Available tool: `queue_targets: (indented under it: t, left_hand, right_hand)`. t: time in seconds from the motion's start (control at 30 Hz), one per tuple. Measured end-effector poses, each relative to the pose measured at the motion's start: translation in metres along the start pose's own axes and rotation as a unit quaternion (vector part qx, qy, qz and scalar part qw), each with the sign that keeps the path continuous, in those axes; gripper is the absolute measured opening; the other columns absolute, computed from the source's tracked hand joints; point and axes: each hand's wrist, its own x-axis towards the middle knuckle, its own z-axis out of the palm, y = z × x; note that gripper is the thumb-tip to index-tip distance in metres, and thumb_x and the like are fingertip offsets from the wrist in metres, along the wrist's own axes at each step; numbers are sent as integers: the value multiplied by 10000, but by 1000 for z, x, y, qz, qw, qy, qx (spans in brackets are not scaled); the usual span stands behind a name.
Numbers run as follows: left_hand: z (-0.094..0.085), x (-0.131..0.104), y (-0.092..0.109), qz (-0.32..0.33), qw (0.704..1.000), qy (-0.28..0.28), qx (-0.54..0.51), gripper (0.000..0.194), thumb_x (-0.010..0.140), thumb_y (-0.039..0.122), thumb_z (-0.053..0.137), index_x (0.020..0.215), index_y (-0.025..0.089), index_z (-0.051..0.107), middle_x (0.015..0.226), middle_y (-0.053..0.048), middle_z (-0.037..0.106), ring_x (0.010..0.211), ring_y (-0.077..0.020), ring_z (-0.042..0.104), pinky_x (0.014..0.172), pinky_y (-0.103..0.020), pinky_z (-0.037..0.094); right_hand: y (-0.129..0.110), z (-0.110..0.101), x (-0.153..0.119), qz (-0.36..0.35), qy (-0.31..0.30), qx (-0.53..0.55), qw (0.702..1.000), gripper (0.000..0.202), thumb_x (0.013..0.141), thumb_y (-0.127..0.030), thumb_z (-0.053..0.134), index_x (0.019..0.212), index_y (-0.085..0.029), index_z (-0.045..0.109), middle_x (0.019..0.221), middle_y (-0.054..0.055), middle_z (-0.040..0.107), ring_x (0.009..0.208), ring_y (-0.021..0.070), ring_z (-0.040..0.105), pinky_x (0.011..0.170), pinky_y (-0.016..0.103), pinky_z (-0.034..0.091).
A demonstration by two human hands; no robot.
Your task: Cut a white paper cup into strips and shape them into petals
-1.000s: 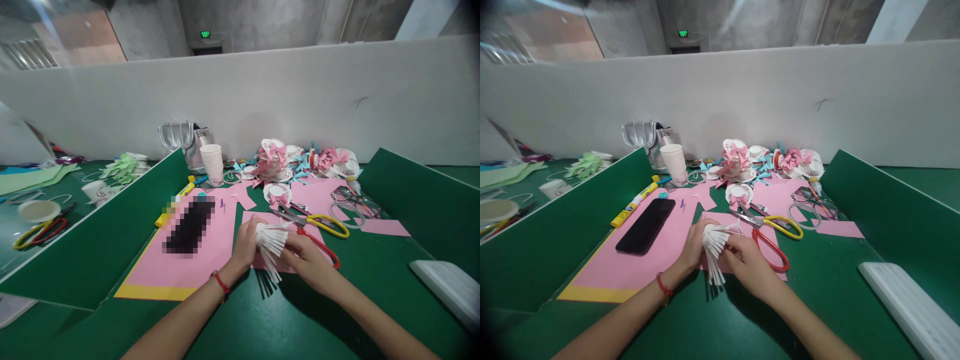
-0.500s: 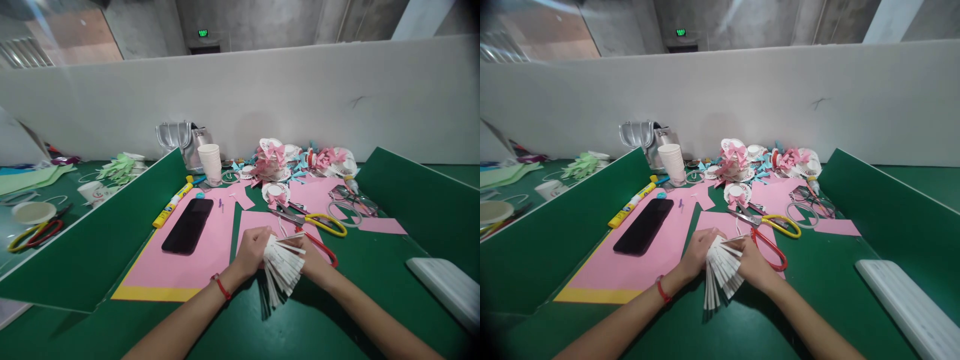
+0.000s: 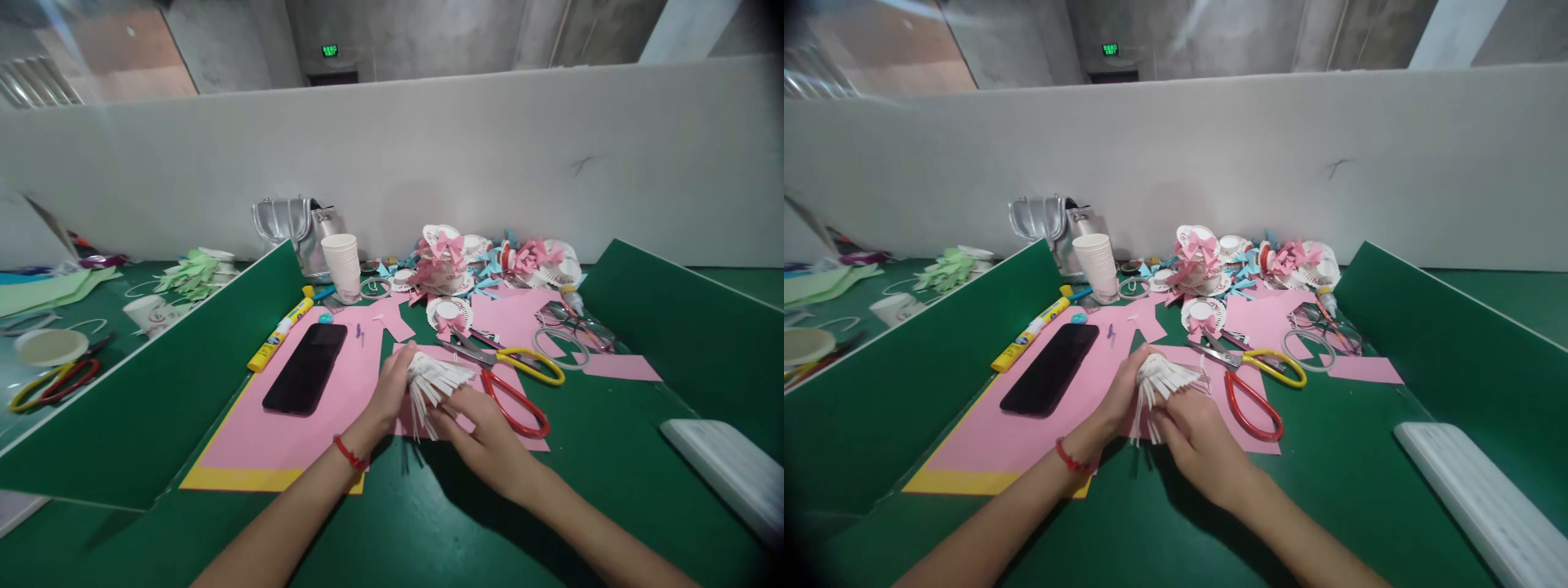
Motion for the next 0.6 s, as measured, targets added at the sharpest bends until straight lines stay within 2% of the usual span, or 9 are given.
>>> queue_targets:
  t: [0.07,0.13,0.2,0.27,0.33,0.43,0.53,0.6]
  left_hand:
    - [1,-4,-2,10,999,-42,21,345,786,501,611,791,161,664,741,-28,589,749,-178,543,722,-290,435]
    - [1,-8,-2,38,996,-77,37,363,811,513,574,947,190,670,884,-42,620,836,-187,557,747,-282,440]
    - [1,-12,-2,44,993,-102,38,407,840,547,509,1064,231,632,930,-28,616,787,-167,546,677,-263,435]
    - [2,-13,-2,34,994,-95,33,440,853,587,449,1064,236,610,868,-10,601,683,-144,506,589,-249,403]
    - [3,-13,-2,47,996,-54,49,451,861,595,414,951,203,618,798,-6,585,659,-142,487,592,-253,397]
    - [4,-10,-4,77,993,-9,89,502,886,582,355,711,172,585,683,-11,557,670,-153,488,663,-278,411]
    - [4,-8,-7,46,993,-42,98,562,883,619,323,573,183,494,563,11,477,585,-138,421,610,-283,381]
    - [4,-8,-7,20,995,-59,77,529,842,626,432,543,190,439,529,32,433,547,-118,367,574,-274,354]
  right_hand:
    - [2,-2,1,22,10,25,999,29,774,-195,689,757,-218,698,710,19,689,713,210,630,743,343,493]
    - [2,-4,4,45,10,64,997,152,853,-276,601,988,-244,663,883,42,732,799,216,685,786,367,527]
    - [2,-6,7,61,1,94,994,295,894,-297,502,1183,-281,562,1094,63,719,940,214,701,854,391,535]
    - [0,-7,9,67,-14,96,993,350,896,-271,439,1236,-265,521,1137,85,708,994,218,698,882,408,536]
    - [0,-6,9,61,-30,66,995,354,891,-240,408,1215,-218,551,1084,110,718,956,234,707,871,425,541]
    - [1,-3,6,27,-52,-26,998,290,828,-164,470,1040,-188,667,1043,125,714,976,276,667,930,474,485]
    - [0,1,2,-12,-76,-130,989,277,717,-62,514,872,-180,711,997,134,707,1015,327,617,985,527,409]
    - [-2,3,0,-22,-82,-181,980,300,719,-37,478,872,-168,700,952,138,705,968,326,626,950,532,432]
